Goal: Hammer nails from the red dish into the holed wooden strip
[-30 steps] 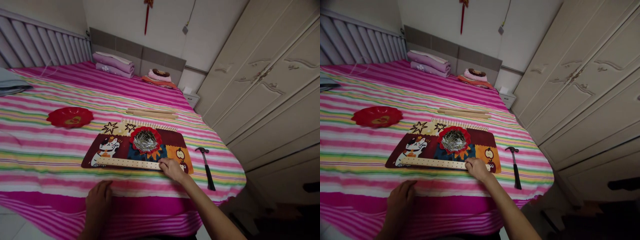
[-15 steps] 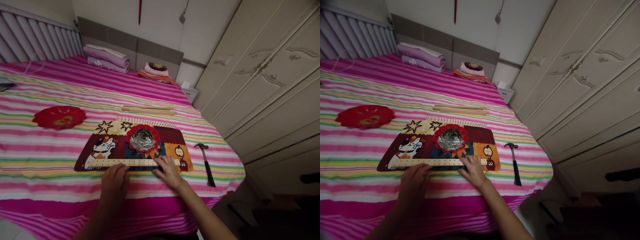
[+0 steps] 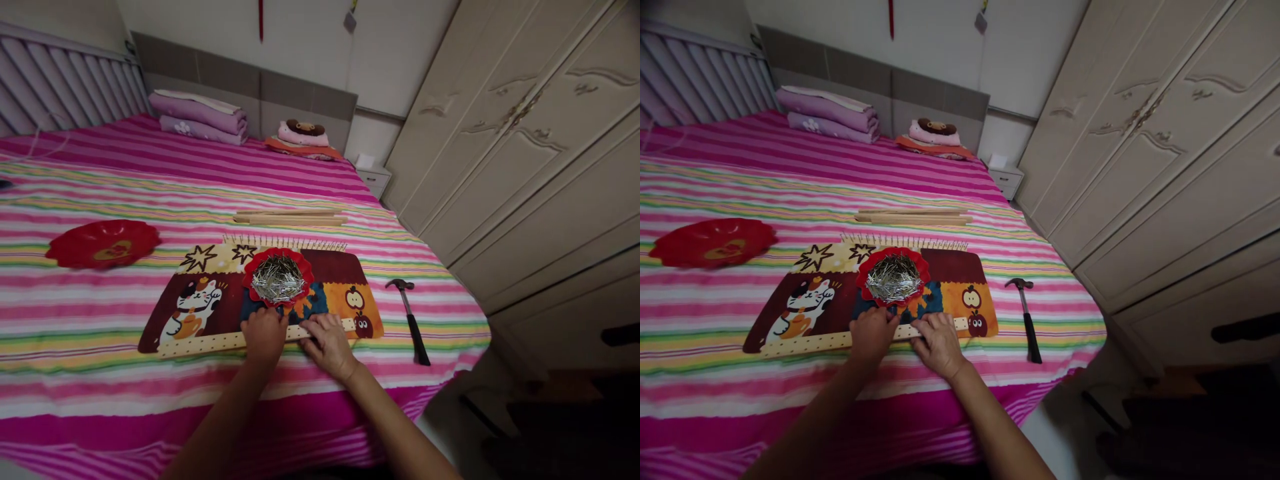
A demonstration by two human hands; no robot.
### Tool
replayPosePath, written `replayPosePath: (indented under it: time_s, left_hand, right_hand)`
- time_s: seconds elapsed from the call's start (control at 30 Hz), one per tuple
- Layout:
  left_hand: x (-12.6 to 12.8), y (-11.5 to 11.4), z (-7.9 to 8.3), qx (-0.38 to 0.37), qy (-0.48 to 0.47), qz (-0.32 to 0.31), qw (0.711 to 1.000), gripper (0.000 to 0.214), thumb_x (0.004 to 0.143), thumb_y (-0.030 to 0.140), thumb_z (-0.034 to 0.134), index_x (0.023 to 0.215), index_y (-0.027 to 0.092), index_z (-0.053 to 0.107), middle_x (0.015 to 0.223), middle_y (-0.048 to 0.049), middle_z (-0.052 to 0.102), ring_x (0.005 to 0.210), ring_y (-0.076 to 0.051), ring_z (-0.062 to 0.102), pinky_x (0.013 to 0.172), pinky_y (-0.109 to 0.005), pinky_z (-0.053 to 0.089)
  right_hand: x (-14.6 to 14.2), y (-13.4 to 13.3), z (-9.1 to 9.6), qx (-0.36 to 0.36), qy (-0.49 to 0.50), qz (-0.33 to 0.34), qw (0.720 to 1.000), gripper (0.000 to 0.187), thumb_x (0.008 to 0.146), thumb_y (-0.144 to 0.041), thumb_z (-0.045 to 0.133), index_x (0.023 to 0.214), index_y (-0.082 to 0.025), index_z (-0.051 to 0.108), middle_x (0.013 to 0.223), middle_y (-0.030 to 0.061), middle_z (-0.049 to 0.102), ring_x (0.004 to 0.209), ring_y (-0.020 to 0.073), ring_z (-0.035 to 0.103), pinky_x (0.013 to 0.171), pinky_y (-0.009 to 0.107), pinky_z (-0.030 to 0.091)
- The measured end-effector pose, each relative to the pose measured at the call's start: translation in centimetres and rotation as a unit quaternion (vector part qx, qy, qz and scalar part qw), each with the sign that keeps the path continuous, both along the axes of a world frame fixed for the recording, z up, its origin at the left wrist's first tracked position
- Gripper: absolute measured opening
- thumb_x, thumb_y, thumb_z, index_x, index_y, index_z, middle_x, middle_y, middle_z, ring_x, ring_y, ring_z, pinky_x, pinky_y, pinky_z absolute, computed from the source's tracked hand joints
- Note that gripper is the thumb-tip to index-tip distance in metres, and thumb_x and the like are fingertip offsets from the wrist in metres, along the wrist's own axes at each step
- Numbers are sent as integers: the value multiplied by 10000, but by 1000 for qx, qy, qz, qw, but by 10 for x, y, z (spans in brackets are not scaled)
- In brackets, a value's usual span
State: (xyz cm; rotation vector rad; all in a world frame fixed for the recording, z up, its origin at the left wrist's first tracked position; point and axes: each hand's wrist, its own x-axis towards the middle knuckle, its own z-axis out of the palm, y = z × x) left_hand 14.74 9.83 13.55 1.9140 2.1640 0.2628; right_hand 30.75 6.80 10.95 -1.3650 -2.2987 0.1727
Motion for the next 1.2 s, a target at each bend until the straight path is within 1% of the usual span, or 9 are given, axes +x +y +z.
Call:
replayPosePath:
  time_s: [0.17,0.4,0.53,0.67,0.8,0.93,1.0,1.1,1.2]
  left_hand:
    - [-9,2,5,-23,-9,22,999,283,780,283,430,869,162,670,956,-134,647,944,-292,576,743,-399,391]
    - [-17,-1,4,8,1,17,1000,287,770,253,404,823,139,662,928,-149,647,915,-290,583,724,-394,415]
    - [-37,-11,7,102,-94,21,990,233,758,243,404,743,157,620,846,-113,647,858,-233,580,775,-346,428]
    - [-76,-33,15,182,-221,103,953,229,730,348,438,776,181,588,815,-66,630,785,-204,578,755,-331,450]
    - [-104,-59,15,134,-348,199,906,306,632,449,533,794,196,592,748,-25,637,751,-198,594,701,-315,467]
    - [-105,-73,11,97,-473,238,842,533,540,495,599,962,170,603,797,-25,660,792,-200,613,720,-308,480]
    - [-100,-74,8,65,-486,226,841,604,532,514,606,1035,179,604,824,-25,668,822,-205,617,732,-306,478]
    - [-92,-70,4,20,-475,181,861,575,538,529,612,1028,228,626,891,-20,683,884,-216,617,755,-297,471]
    - [-82,-66,0,6,-480,143,866,497,520,527,630,921,235,648,891,-21,693,870,-220,623,733,-284,481]
  right_hand:
    - [0,-1,-2,2,4,-1,1000,302,824,-285,595,1122,-239,586,1012,68,595,947,235,481,815,372,320]
    - [0,-1,0,6,1,2,1000,310,819,-290,603,1124,-239,592,1018,67,600,953,235,483,814,363,328]
    - [-1,0,2,5,6,-5,1000,304,805,-274,621,1106,-233,610,1007,61,613,946,228,491,805,355,326]
    - [-2,4,2,-7,21,-16,1000,290,769,-262,664,1056,-237,638,969,38,636,913,212,511,793,336,332]
    - [-5,10,1,-15,38,-33,999,274,762,-237,668,1036,-234,650,922,31,648,885,209,520,777,331,332]
    - [-10,13,2,-11,42,-44,998,268,755,-233,672,1023,-224,663,899,41,649,880,214,524,775,338,338]
    - [-13,11,4,-4,37,-48,998,271,750,-247,681,1020,-225,667,897,39,653,877,209,529,781,337,347]
    - [-6,7,10,13,28,-61,998,307,747,-292,691,1049,-253,652,963,20,654,920,189,535,818,317,369]
    - [30,5,17,34,28,-138,989,294,799,-281,644,1088,-232,617,1075,34,625,1012,186,524,887,327,382]
